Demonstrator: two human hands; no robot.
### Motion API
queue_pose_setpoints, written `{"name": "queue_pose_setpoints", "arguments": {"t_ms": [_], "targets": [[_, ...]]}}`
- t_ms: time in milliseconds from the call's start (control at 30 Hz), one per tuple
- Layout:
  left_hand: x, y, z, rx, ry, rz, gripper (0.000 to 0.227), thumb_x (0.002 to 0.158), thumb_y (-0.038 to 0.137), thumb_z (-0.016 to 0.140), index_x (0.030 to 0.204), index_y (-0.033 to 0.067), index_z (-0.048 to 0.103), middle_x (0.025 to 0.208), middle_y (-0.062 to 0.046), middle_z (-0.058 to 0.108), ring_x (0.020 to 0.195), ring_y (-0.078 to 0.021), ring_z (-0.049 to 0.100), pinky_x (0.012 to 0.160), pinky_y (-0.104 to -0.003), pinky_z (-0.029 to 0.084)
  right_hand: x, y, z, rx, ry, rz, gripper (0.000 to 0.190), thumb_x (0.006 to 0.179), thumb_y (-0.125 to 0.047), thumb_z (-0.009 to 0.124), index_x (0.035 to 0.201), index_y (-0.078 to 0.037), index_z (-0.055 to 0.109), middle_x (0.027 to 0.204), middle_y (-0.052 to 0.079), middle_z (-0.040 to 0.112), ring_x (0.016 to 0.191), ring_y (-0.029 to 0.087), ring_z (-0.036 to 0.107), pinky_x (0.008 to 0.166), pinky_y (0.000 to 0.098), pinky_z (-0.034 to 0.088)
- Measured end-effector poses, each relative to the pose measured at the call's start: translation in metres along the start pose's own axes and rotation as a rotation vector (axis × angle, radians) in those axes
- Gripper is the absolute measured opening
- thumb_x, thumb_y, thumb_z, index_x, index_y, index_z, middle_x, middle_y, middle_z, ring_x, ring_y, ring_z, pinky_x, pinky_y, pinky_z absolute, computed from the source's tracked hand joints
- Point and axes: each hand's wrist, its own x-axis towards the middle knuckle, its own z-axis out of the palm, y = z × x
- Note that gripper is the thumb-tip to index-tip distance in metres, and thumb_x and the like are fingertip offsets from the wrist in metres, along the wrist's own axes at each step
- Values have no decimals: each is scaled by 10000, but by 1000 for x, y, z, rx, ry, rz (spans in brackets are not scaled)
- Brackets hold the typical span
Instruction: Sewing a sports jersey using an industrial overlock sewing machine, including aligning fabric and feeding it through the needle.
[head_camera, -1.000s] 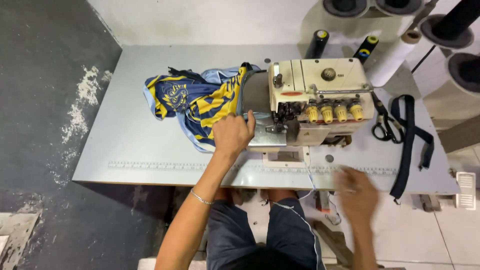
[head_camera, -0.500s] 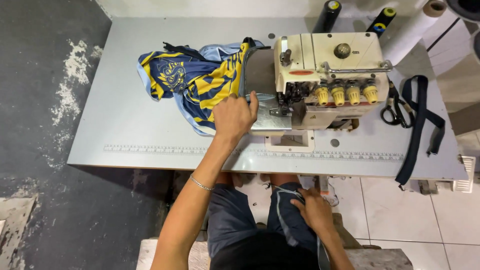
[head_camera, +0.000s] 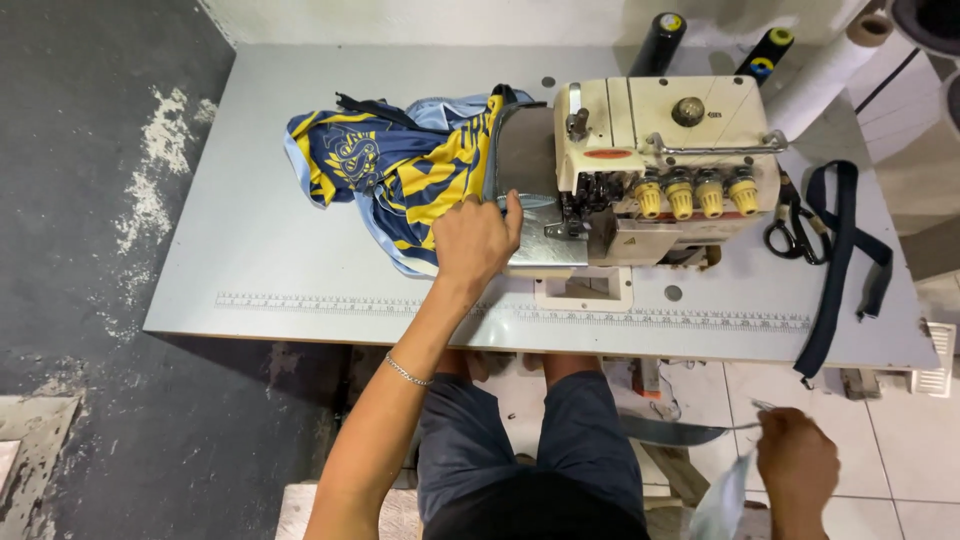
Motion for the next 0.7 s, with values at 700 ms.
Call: {"name": "queue_pose_setpoints", "arguments": {"t_ms": [700], "targets": [[-68, 92, -115, -115, -951, 264, 372, 947, 436, 685, 1052, 84, 744, 1014, -190, 679, 918, -363, 641, 647, -454, 545, -52, -265, -85, 876, -317, -522, 474, 953, -484, 591, 900, -69, 813, 741, 45, 738, 705, 127, 600, 670, 283, 452]]}}
